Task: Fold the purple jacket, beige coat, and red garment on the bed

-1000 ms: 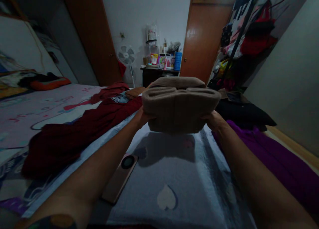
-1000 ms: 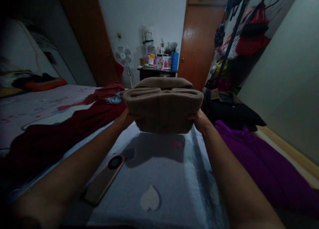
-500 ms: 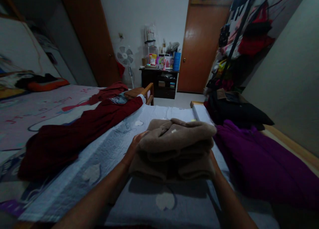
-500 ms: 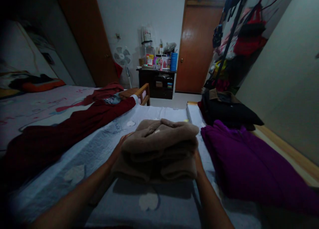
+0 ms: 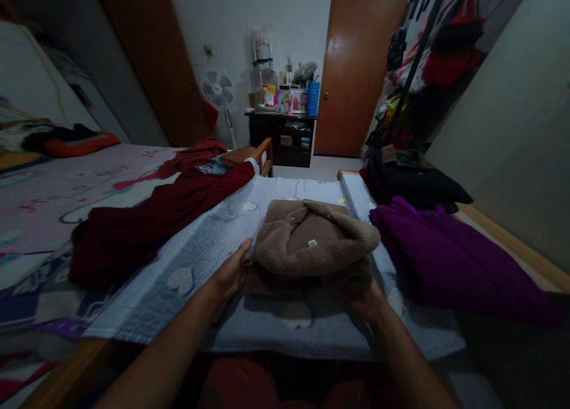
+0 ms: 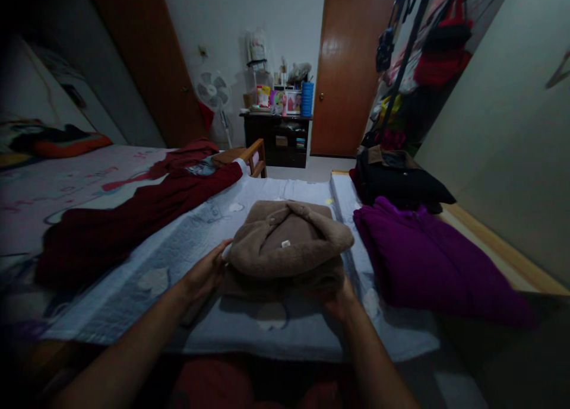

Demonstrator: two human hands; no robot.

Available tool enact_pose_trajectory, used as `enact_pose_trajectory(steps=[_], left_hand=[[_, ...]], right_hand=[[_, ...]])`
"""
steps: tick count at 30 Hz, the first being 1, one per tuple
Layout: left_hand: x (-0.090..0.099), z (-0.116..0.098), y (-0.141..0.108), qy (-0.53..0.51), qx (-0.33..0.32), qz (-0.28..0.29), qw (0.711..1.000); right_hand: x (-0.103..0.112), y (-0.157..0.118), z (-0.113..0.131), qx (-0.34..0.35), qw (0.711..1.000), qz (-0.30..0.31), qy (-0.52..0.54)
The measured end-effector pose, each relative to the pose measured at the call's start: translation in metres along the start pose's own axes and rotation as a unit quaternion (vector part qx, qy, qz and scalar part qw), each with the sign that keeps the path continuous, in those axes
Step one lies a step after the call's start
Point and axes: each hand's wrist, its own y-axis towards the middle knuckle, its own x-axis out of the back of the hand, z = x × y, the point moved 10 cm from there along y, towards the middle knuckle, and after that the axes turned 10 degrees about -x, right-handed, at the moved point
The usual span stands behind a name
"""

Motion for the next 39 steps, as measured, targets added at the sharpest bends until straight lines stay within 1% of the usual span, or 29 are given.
enact_pose_trajectory(steps=[2, 4, 7, 10, 12, 13, 14, 15, 16, 17, 18, 20, 21, 22, 23, 25, 26, 28, 30, 32, 34, 39], left_hand=[[-0.007, -0.001, -0.007, 0.004, 0.001, 0.027, 1.0], [-0.008, -0.001, -0.012, 0.024, -0.001, 0.034, 0.999], [-0.006, 0.006, -0.017, 0.06, 0.024, 0.029, 0.997], [-0.002, 0.014, -0.02, 0.067, 0.037, 0.007, 0.997], [-0.001, 0.022, -0.023, 0.04, 0.05, -0.013, 0.998], [-0.001, 0.027, -0.025, 0.019, 0.058, -0.023, 0.998], [-0.001, 0.032, -0.029, -0.006, 0.066, -0.034, 0.997], [-0.002, 0.037, -0.032, -0.033, 0.071, -0.047, 0.996], [-0.002, 0.041, -0.036, -0.06, 0.074, -0.062, 0.993], [-0.003, 0.045, -0.041, -0.085, 0.077, -0.078, 0.99], [-0.004, 0.049, -0.046, -0.105, 0.081, -0.093, 0.987], [-0.008, 0.055, -0.055, -0.14, 0.088, -0.111, 0.98], [-0.012, 0.057, -0.058, -0.157, 0.087, -0.112, 0.977], [-0.017, 0.058, -0.061, -0.174, 0.086, -0.105, 0.975], [-0.022, 0.059, -0.063, -0.187, 0.085, -0.094, 0.974], [-0.032, 0.058, -0.067, -0.195, 0.084, -0.074, 0.974], [-0.035, 0.057, -0.068, -0.191, 0.081, -0.068, 0.976], [-0.038, 0.049, -0.069, -0.182, 0.056, -0.068, 0.979], [-0.041, 0.038, -0.07, -0.186, 0.023, -0.069, 0.98], [-0.045, 0.032, -0.071, -0.2, 0.015, -0.069, 0.977], [-0.047, 0.032, -0.072, -0.218, 0.019, -0.078, 0.973], [-0.045, 0.049, -0.07, -0.228, 0.049, -0.126, 0.964]], right_hand=[[-0.016, -0.006, -0.003, -0.012, 0.999, 0.031, -0.001], [-0.017, -0.009, 0.0, 0.007, 1.0, 0.024, -0.011], [-0.004, -0.013, 0.012, 0.048, 0.999, -0.013, -0.016], [0.015, -0.018, 0.02, 0.066, 0.996, -0.038, -0.035], [0.029, -0.025, 0.027, 0.088, 0.991, -0.07, -0.076], [0.036, -0.029, 0.032, 0.105, 0.983, -0.097, -0.114], [0.04, -0.036, 0.039, 0.135, 0.968, -0.129, -0.166], [0.041, -0.045, 0.049, 0.181, 0.941, -0.164, -0.233], [0.036, -0.057, 0.06, 0.239, 0.899, -0.198, -0.308], [0.025, -0.071, 0.069, 0.303, 0.842, -0.223, -0.385], [0.009, -0.084, 0.075, 0.365, 0.776, -0.239, -0.456], [-0.026, -0.107, 0.074, 0.457, 0.644, -0.252, -0.56], [-0.041, -0.115, 0.069, 0.485, 0.591, -0.248, -0.596], [-0.055, -0.119, 0.063, 0.502, 0.548, -0.237, -0.625], [-0.066, -0.12, 0.056, 0.511, 0.514, -0.221, -0.652], [-0.08, -0.113, 0.04, 0.504, 0.464, -0.185, -0.705], [-0.083, -0.106, 0.032, 0.492, 0.445, -0.169, -0.729], [-0.083, -0.09, 0.021, 0.464, 0.417, -0.146, -0.768], [-0.078, -0.076, 0.014, 0.447, 0.402, -0.133, -0.788], [-0.073, -0.066, 0.012, 0.438, 0.399, -0.123, -0.796], [-0.07, -0.06, 0.01, 0.437, 0.4, -0.114, -0.798], [-0.073, -0.059, 0.005, 0.445, 0.411, -0.108, -0.788]])
